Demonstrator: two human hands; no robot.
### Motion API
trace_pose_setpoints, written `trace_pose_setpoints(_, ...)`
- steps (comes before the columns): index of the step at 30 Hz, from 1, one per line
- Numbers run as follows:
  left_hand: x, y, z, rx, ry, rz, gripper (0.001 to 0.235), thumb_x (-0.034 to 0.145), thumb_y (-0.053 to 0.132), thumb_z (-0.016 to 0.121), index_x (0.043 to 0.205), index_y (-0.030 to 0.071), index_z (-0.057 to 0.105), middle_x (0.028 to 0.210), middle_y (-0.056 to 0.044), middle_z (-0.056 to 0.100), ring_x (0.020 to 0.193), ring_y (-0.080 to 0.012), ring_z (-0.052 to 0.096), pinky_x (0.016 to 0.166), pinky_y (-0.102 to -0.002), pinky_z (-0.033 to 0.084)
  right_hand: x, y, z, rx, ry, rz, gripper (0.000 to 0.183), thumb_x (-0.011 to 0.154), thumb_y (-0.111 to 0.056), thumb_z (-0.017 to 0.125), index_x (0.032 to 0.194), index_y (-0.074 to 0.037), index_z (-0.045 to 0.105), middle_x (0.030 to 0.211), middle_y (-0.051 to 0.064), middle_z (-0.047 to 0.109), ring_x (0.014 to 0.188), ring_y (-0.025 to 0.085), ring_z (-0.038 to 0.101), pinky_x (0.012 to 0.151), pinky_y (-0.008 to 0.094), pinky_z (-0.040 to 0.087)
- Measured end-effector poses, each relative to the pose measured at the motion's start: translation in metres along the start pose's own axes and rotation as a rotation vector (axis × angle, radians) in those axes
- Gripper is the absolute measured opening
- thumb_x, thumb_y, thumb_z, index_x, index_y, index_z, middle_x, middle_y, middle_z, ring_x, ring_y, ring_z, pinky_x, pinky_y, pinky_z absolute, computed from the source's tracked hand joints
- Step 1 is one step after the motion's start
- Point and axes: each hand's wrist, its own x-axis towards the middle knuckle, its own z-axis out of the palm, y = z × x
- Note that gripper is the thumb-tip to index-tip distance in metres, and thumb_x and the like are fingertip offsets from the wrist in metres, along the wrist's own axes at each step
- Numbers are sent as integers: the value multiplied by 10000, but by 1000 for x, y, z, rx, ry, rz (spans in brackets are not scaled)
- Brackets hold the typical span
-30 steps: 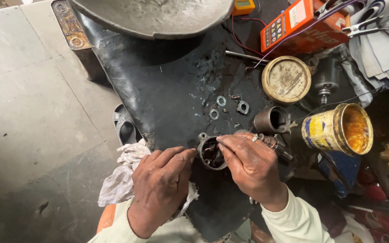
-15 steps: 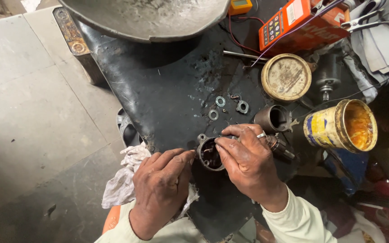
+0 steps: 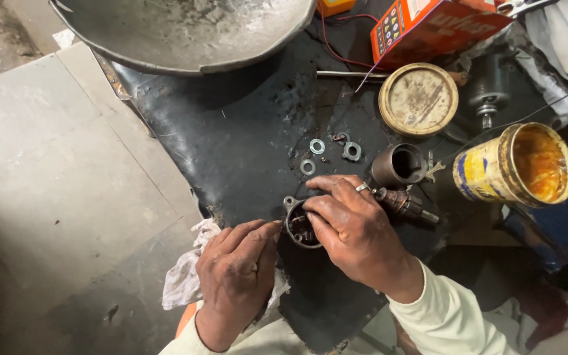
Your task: The person sits at a workbench in a motorcycle repair shop and works on a small mechanical component, fitting small parts and washers into a round metal housing by hand and pressing pieces together. They pick up loose washers and fittings from the bench and place them into the assembly, occasionally repositioning the housing.
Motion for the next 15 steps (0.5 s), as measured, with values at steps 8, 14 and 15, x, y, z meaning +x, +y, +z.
trace_pose_setpoints(8,1,4,-1,9,-9,2,208,815,56,773,1018,101,767,983,-50,762,817,-239,707,715,-350,532,4,6,-4,2,-28,-50,214,814,-30,755,1014,10,691,1219,185,660,1166,389,618,972,450,502)
trace_pose_setpoints(14,1,4,0,21,-4,7,193,819,56,778,1006,103,771,970,-45,763,796,-234,702,697,-348,527,14,22,-11,135,-172,9,139,840,-64,747,934,1,668,1227,180,669,1161,369,633,993,461,490)
trace_pose_setpoints(15,2,4,1,26,-3,5,187,822,60,781,1004,102,770,965,-43,762,787,-230,699,689,-347,525,17,24,-12,156,-218,14,128,854,-71,735,928,2,661,1227,182,668,1159,374,626,978,457,488)
